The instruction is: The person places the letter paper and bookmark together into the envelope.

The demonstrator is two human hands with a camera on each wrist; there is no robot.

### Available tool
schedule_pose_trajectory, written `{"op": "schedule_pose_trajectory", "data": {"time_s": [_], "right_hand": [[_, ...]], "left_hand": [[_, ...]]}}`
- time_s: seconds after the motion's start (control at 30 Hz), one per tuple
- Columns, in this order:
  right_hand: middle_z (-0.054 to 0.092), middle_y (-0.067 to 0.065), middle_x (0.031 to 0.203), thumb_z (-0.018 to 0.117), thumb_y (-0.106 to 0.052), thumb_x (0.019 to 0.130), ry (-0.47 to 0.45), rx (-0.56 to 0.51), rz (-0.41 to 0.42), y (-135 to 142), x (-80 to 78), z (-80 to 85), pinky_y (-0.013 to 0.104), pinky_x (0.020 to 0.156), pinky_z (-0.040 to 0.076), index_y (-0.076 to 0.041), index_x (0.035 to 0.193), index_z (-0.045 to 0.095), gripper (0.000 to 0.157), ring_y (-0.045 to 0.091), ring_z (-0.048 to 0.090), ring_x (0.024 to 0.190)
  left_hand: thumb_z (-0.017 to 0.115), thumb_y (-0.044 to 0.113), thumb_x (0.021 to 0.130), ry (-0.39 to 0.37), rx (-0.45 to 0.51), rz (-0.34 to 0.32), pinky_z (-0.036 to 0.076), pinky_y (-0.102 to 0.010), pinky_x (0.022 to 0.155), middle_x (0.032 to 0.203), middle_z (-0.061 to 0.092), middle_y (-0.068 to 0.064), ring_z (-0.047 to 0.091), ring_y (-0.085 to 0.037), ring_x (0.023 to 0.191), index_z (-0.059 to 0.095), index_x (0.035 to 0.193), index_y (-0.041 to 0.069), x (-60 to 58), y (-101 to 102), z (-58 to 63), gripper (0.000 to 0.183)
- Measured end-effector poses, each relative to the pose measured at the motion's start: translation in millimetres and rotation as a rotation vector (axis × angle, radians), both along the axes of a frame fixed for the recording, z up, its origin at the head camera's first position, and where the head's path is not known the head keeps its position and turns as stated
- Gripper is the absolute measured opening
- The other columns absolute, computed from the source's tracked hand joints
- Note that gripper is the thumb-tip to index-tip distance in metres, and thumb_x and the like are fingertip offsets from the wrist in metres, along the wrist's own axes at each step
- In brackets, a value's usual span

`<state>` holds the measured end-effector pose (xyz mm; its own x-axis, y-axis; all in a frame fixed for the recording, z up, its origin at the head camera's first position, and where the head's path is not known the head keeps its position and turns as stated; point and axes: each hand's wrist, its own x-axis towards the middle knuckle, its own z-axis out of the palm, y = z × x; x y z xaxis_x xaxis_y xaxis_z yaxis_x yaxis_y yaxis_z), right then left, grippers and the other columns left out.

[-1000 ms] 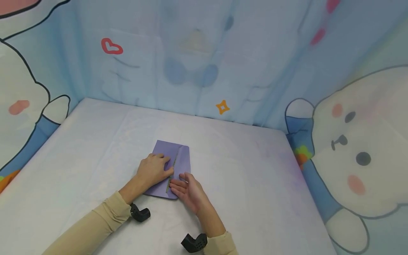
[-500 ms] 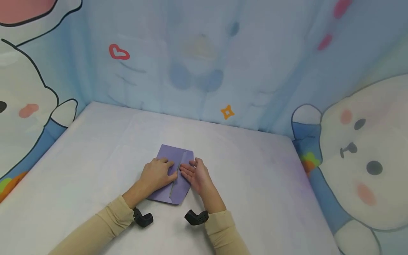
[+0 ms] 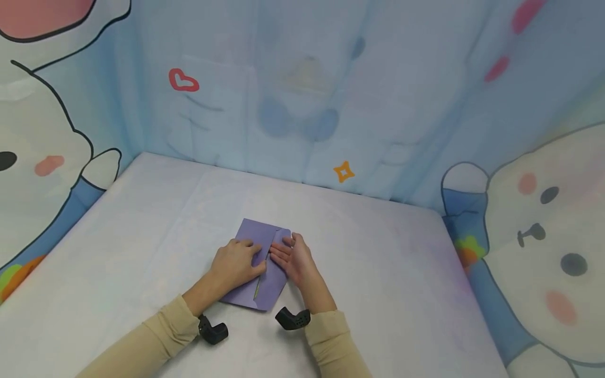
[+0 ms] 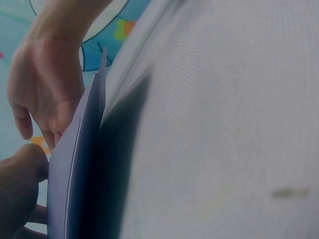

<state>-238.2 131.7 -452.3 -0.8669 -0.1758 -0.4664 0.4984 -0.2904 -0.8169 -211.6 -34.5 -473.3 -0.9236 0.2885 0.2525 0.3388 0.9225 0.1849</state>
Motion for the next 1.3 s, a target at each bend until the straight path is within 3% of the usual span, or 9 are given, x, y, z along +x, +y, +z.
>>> {"op": "schedule_pose_trajectory", "data": {"time_s": [0.23,0.53,0.77,1.1,1.3], "right_hand": [[0.039,0.029,0.144,0.019,-0.038,0.102,-0.001,0.004,0.027,13.2,17.1,-3.2,0.042,0.11,0.034,0.003,0.149,0.015,0.063,0.036,0.041,0.134],[0.033,0.033,0.145,0.016,-0.04,0.102,0.019,-0.027,0.2,19.2,58.1,-0.6,0.04,0.109,0.035,0.005,0.148,0.016,0.064,0.037,0.042,0.133],[0.034,0.033,0.145,0.016,-0.04,0.102,0.0,-0.043,0.233,18.0,74.2,2.8,0.039,0.107,0.038,0.005,0.147,0.018,0.064,0.035,0.044,0.132],[0.031,0.036,0.145,0.016,-0.038,0.102,0.014,-0.049,0.248,10.2,76.1,1.2,0.042,0.11,0.034,0.007,0.147,0.017,0.063,0.039,0.038,0.135],[0.033,0.033,0.145,0.017,-0.039,0.102,0.013,-0.014,0.211,12.7,63.2,-1.1,0.041,0.109,0.035,0.006,0.147,0.018,0.063,0.038,0.041,0.134]], "left_hand": [[0.053,0.05,0.083,-0.002,-0.008,-0.02,0.054,-0.043,0.065,0.101,0.069,-0.006,0.063,-0.03,0.086,0.071,0.108,0.015,1.3,3.2,-0.8,0.046],[0.053,0.05,0.081,0.038,-0.017,-0.014,0.053,-0.042,0.061,0.094,0.07,-0.004,0.063,-0.03,0.082,0.071,0.094,0.016,-0.7,0.7,-0.3,0.04],[0.053,0.049,0.081,-0.003,-0.001,-0.014,0.053,-0.044,0.064,0.099,0.07,-0.006,0.063,-0.032,0.085,0.071,0.1,0.015,0.2,1.5,0.9,0.043],[0.054,0.047,0.081,-0.007,0.004,-0.012,0.054,-0.045,0.065,0.102,0.07,-0.007,0.064,-0.032,0.087,0.071,0.102,0.015,0.9,0.7,3.6,0.042],[0.054,0.048,0.081,0.005,0.006,-0.017,0.053,-0.044,0.064,0.1,0.07,-0.006,0.063,-0.032,0.085,0.071,0.101,0.015,1.8,0.8,3.4,0.042]]}}
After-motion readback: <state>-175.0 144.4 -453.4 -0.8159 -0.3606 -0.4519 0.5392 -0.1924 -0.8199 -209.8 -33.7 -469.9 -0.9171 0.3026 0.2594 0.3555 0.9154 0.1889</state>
